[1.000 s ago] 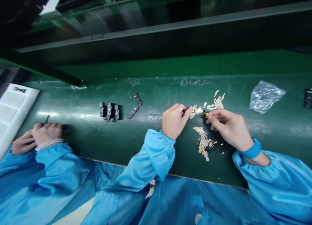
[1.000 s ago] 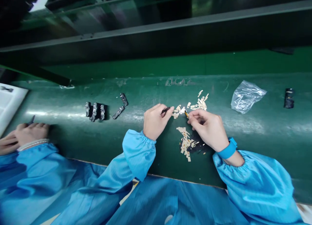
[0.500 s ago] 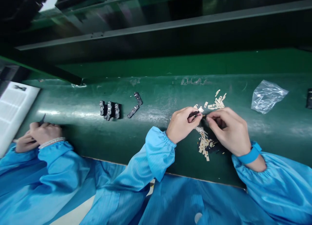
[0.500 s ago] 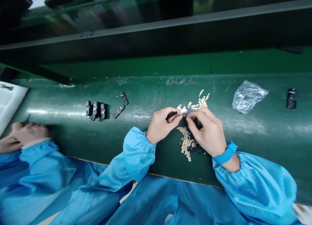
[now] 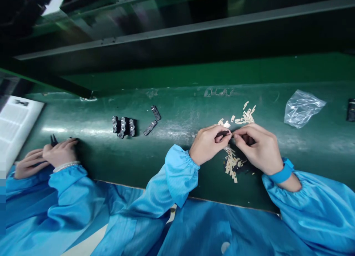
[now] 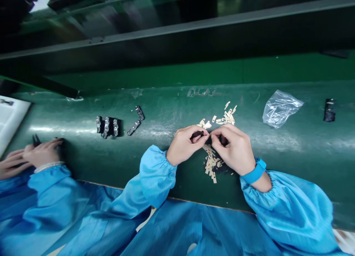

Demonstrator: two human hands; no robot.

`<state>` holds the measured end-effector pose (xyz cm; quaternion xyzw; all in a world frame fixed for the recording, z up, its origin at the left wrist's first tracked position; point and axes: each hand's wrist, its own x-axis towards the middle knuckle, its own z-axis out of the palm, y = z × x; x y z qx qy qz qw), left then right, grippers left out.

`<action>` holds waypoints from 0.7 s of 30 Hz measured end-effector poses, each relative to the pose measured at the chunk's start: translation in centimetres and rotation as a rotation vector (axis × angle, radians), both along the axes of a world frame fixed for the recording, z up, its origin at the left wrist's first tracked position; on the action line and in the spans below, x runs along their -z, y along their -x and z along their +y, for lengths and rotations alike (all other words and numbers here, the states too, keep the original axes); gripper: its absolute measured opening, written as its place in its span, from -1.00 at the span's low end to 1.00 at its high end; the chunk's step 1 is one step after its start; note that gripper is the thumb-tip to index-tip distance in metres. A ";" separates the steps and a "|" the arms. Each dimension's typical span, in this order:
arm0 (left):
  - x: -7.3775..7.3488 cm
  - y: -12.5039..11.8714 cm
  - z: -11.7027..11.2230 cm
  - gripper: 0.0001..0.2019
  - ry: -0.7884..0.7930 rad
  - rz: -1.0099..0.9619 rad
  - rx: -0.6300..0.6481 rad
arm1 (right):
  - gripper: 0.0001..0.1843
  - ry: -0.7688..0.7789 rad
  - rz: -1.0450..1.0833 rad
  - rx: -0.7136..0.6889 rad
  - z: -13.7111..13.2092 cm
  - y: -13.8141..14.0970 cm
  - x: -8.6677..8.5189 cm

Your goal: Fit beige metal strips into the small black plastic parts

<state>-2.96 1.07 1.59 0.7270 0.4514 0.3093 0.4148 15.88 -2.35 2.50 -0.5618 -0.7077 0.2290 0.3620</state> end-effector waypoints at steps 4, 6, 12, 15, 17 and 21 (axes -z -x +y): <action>0.0 0.1 0.1 -0.92 0.029 -0.016 -0.051 | -0.91 0.012 0.011 0.073 0.6 -0.9 0.0; 0.0 0.2 0.2 -0.93 0.045 -0.029 -0.080 | -0.90 0.009 -0.005 0.132 1.0 -1.5 0.1; 0.2 0.9 0.2 -0.85 -0.178 0.100 -0.152 | -0.79 -0.135 -0.312 0.352 2.1 -3.4 1.2; 0.6 1.3 0.2 -0.78 -0.385 0.207 -0.127 | -0.82 -0.110 -0.298 0.289 2.1 -3.4 1.3; 1.0 1.6 0.2 -0.76 -0.481 0.262 -0.104 | -0.85 -0.073 -0.208 0.282 1.8 -3.1 0.8; 1.6 2.0 0.4 -0.74 -0.582 0.310 -0.058 | -0.65 0.371 0.220 0.171 1.1 -2.4 -0.4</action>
